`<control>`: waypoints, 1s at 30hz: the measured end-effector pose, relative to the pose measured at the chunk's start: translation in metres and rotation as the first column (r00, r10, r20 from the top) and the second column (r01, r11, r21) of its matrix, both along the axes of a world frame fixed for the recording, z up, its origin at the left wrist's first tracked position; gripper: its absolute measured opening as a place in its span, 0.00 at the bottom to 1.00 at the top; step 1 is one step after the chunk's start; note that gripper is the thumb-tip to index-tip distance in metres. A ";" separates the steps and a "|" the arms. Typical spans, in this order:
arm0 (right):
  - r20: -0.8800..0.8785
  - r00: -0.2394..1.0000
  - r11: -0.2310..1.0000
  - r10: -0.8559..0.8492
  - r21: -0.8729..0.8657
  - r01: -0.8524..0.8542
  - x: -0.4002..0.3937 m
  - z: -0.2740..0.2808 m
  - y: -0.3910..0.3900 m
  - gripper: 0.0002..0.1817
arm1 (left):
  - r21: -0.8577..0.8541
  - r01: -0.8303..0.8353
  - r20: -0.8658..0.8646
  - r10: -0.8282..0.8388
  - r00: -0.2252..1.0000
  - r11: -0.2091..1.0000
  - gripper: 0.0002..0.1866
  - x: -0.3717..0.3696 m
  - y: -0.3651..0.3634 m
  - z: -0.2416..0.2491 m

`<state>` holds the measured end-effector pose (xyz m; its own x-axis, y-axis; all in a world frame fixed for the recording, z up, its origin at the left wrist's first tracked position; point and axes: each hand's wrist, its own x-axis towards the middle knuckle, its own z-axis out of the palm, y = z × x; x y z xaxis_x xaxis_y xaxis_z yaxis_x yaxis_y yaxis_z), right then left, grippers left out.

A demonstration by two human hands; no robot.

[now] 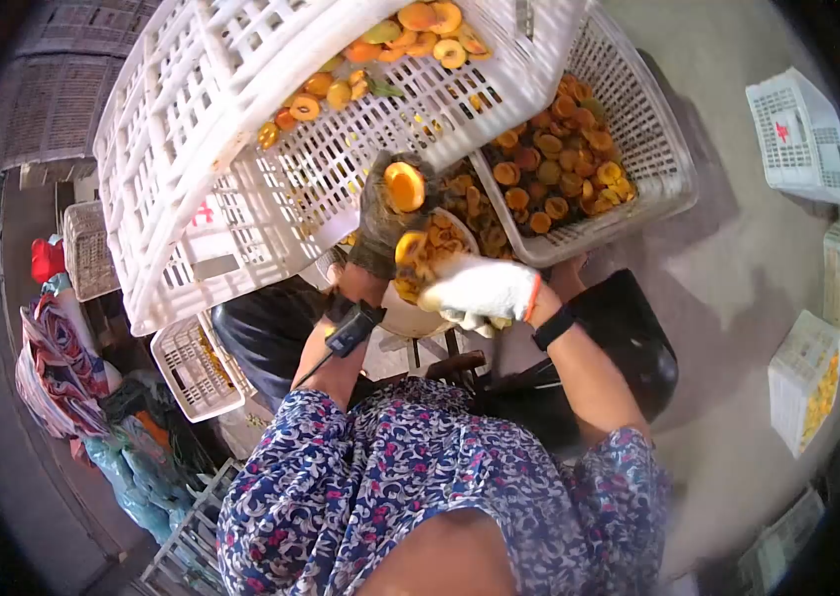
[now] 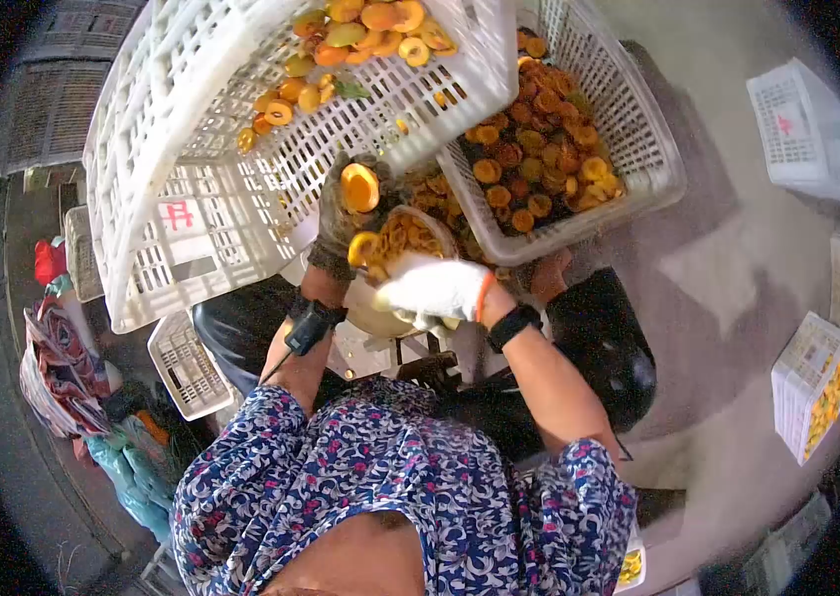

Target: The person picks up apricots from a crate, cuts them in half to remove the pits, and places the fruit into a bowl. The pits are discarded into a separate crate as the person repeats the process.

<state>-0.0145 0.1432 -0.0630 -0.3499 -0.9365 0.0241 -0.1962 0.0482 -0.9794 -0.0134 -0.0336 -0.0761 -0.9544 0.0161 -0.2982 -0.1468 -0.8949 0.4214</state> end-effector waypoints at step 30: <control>-0.620 0.620 0.858 -0.480 -0.183 0.481 -0.026 0.031 0.002 0.11 | -0.739 0.053 -0.122 -0.211 0.970 0.672 0.34 -0.001 -0.011 0.058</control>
